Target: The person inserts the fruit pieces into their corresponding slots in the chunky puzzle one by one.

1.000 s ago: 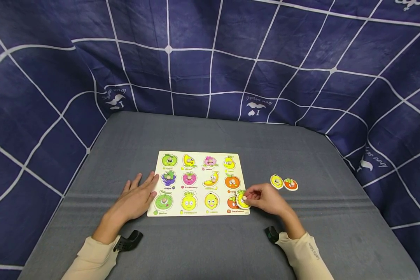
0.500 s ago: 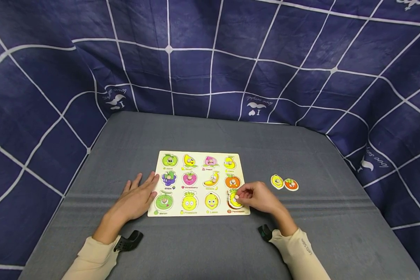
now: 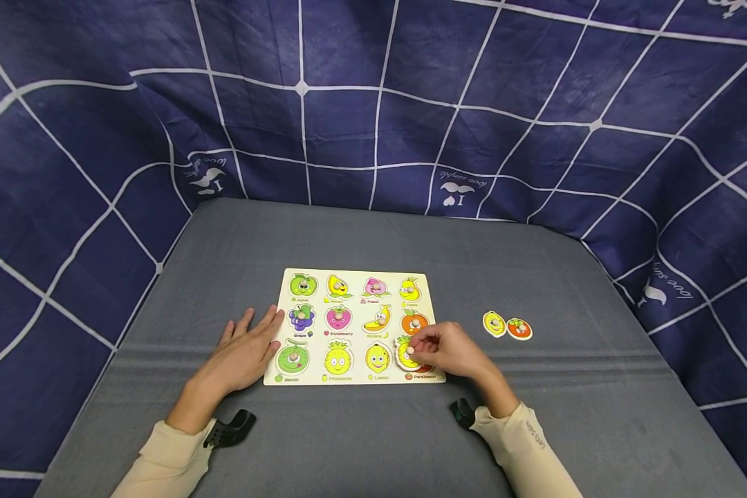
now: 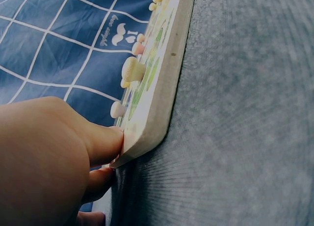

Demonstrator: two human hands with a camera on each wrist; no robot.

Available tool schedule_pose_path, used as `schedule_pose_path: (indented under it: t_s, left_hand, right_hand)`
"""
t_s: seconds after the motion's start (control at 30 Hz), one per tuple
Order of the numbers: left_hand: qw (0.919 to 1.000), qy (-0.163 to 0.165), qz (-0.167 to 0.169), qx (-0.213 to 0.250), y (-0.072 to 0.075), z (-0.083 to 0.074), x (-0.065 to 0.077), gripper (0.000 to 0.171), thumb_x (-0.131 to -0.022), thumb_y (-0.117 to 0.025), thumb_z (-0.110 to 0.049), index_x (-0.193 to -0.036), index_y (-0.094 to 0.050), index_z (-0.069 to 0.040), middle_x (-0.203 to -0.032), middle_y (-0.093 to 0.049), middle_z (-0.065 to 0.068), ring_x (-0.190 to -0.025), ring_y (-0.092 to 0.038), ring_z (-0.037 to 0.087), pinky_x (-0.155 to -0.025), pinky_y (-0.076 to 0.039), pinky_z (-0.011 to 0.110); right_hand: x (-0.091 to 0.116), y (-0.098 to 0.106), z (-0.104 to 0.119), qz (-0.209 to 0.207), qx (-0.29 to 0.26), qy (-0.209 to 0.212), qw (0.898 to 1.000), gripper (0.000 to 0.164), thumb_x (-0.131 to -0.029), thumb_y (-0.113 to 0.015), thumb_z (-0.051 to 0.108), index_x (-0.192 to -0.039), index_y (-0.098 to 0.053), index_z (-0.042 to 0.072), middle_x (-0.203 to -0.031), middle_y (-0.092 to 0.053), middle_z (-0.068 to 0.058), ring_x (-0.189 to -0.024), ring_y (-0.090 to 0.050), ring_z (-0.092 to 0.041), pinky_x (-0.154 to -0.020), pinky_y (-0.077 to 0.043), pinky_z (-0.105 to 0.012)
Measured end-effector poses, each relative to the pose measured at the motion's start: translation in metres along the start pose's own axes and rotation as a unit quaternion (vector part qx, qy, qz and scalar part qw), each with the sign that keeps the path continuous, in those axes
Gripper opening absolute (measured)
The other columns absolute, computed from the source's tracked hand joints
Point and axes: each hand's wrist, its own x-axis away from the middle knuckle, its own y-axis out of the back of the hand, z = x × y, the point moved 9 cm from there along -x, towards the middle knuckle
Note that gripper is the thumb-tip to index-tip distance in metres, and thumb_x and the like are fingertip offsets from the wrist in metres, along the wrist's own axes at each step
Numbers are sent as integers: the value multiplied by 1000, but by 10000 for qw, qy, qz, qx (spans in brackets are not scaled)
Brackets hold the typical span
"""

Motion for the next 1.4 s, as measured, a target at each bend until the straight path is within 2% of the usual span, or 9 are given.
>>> schedule_pose_path:
  t_s: [1.1,1.4]
  left_hand:
    - [10000,-30,49,17,0,-1,0,55,-102,-52,-16,-152,-35,1,-156,-31,23,-140,-16,58,-105,-12,75]
    - [10000,-44,-4,-16,0,-1,0,55,-102,-53,-17,-151,-36,1,-155,-32,23,-140,-18,58,-104,-13,75]
  right_hand:
    - [-27,-33,26,285,-201,313,9989,9,-81,-80,4,-83,-73,8,-68,-61,8,-60,-55,-3,-54,-47,-20]
    - [-32,-42,31,377,-252,119,9989,8,-81,-80,5,-84,-73,8,-68,-60,9,-60,-54,-3,-55,-45,-19]
